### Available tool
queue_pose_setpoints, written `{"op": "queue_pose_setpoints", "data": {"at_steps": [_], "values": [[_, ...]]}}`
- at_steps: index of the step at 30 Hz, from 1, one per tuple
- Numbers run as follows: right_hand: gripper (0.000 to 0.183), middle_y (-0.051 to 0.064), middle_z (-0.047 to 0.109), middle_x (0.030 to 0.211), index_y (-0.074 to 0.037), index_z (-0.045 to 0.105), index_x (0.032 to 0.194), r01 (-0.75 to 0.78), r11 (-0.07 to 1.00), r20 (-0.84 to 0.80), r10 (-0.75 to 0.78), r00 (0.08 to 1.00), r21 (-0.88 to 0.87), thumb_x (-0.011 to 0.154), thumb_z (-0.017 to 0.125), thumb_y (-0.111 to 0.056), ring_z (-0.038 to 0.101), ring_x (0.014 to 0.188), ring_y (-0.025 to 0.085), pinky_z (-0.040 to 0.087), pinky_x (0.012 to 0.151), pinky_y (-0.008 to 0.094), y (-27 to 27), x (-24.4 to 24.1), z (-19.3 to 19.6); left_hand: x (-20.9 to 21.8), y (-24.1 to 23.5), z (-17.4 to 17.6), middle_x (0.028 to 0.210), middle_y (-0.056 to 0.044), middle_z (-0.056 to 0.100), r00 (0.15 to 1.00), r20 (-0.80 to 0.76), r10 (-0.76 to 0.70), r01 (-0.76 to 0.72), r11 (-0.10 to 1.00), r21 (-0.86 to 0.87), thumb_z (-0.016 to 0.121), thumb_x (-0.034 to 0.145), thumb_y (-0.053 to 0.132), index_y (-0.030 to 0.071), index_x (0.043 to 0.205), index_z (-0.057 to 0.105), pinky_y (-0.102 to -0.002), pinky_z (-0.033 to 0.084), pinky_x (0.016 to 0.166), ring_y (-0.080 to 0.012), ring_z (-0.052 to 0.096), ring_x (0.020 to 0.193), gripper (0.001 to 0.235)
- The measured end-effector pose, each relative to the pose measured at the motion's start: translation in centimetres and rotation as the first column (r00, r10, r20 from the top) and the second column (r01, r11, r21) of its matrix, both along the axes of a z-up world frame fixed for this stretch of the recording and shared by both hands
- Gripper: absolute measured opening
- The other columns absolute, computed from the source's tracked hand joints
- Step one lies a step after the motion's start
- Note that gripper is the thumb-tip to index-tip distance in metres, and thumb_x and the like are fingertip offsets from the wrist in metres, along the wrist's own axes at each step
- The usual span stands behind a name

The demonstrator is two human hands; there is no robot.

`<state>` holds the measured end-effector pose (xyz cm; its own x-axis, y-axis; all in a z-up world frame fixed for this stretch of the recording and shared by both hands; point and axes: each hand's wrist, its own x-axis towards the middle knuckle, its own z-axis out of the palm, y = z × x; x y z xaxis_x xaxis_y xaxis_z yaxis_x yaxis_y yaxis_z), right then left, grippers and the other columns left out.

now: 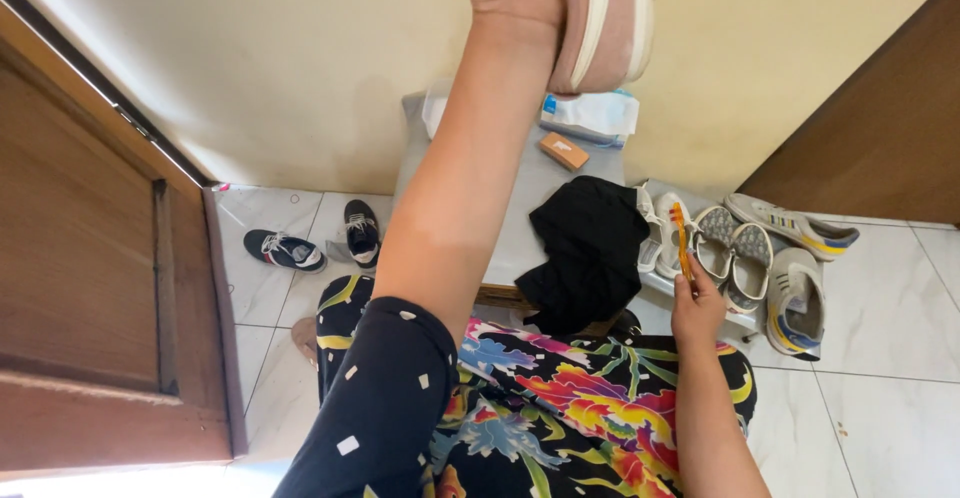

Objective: The person cleans a pink shoe using a toothbrush and soapy water from a container, scrubbing various parts of the shoe including the sole, sides, and tongue, and then wipes the shoe with a black cloth.

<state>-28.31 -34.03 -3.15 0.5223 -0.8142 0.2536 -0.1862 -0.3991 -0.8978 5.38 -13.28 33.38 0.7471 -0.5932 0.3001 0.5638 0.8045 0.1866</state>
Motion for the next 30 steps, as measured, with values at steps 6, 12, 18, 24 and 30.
{"op": "queue_pose_setpoints", "data": {"at_steps": [6,12,18,24,30], "values": [[0.043,0.008,0.06,0.084,-0.031,0.068,0.142,-0.013,1.0,-0.002,0.013,1.0,0.011,0.104,0.067,-0.01,0.061,0.069,0.018,0.052,0.066,0.034,0.5,0.4,0.2,-0.1,2.3,-3.2,0.135,-0.023,0.061,0.984,-0.179,0.011,-0.003,0.999,0.043,0.017,0.085,0.1,0.004,0.138,0.059,-0.05,0.048,0.105,-0.0429,0.057,0.127,0.118],[0.044,0.007,0.07,0.102,-0.02,0.064,0.146,-0.051,0.993,-0.185,0.031,0.982,-0.103,0.102,0.064,-0.02,0.059,0.087,0.021,0.046,0.085,0.038,1.0,0.7,0.9,-3.2,5.3,-4.8,0.145,-0.033,0.05,0.849,-0.515,0.117,0.011,0.971,0.237,0.018,0.086,0.09,-0.01,0.141,0.052,-0.055,0.035,0.119,-0.0491,0.045,0.138,0.118],[0.041,0.018,0.066,0.086,-0.028,0.07,0.141,-0.026,0.995,-0.133,0.013,0.991,-0.099,0.103,0.07,-0.013,0.066,0.076,0.035,0.054,0.069,0.044,0.1,1.1,-1.8,-1.4,7.0,-17.7,0.166,-0.025,0.018,0.792,-0.526,0.309,-0.137,0.93,0.34,0.025,0.09,0.078,0.004,0.163,0.01,-0.06,0.016,0.126,-0.0423,0.022,0.152,0.106],[0.043,0.01,0.063,0.084,-0.031,0.069,0.142,-0.042,0.997,-0.106,0.036,0.994,-0.059,0.104,0.07,-0.012,0.064,0.07,0.023,0.053,0.065,0.037,1.2,1.2,-1.4,4.3,8.8,-31.1,0.171,-0.011,-0.001,0.748,-0.577,0.328,-0.105,0.917,0.386,0.017,0.094,0.075,0.009,0.163,-0.011,-0.059,0.006,0.126,-0.0378,0.005,0.156,0.1],[0.044,0.011,0.061,0.084,-0.027,0.069,0.144,-0.068,0.997,-0.063,0.065,0.996,-0.036,0.105,0.069,-0.006,0.059,0.07,0.02,0.052,0.066,0.034,1.5,1.0,-0.8,-2.9,16.9,-21.9,0.169,-0.019,-0.016,0.914,-0.293,0.279,-0.073,0.827,0.558,0.055,0.088,0.062,0.011,0.16,-0.021,-0.059,0.005,0.126,-0.0377,0.009,0.157,0.116]]}}
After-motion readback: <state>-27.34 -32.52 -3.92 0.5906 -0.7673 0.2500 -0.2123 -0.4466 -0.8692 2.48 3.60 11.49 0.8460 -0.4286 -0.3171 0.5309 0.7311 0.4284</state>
